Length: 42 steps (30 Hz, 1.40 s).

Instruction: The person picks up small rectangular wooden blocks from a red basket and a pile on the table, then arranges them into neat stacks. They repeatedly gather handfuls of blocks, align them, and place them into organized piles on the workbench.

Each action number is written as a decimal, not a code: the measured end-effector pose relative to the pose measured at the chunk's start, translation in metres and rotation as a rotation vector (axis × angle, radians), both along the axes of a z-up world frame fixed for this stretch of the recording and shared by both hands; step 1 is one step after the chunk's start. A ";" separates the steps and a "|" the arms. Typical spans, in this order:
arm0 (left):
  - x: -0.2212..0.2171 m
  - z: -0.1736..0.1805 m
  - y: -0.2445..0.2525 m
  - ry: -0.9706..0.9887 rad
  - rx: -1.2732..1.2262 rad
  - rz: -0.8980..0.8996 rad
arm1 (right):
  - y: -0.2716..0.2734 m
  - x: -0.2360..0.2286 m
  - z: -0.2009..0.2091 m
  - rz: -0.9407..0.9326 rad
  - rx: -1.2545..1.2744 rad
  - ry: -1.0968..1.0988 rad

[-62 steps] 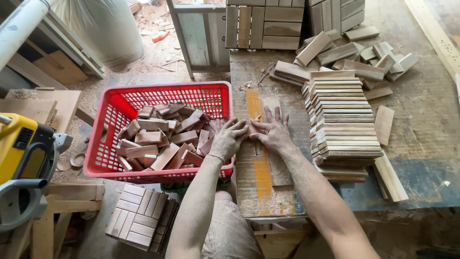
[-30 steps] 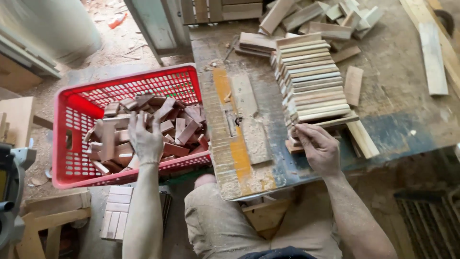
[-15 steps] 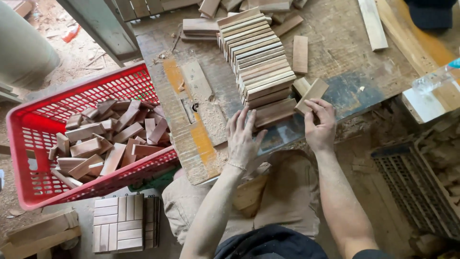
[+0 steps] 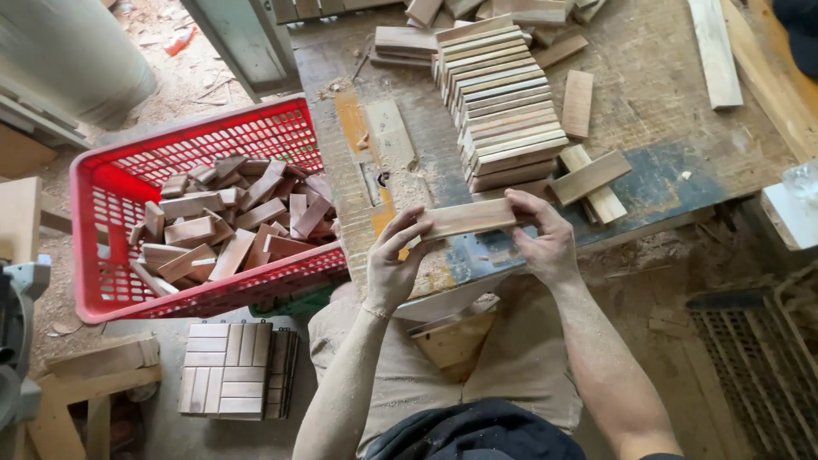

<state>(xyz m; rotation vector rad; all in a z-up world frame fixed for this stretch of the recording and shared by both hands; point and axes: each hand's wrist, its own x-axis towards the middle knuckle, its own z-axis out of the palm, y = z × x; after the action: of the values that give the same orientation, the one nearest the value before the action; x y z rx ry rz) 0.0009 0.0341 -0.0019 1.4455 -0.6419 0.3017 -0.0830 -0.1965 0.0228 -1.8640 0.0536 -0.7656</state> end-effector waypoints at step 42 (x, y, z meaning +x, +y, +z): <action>0.021 -0.054 0.089 -0.361 1.038 0.248 | 0.120 0.071 -0.040 0.249 -0.630 0.180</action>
<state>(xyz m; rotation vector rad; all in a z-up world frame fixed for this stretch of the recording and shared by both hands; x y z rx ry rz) 0.0219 0.1235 -0.0562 2.5097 -0.9821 0.4609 -0.0119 -0.0767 -0.0170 -2.4728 -0.3353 -0.4637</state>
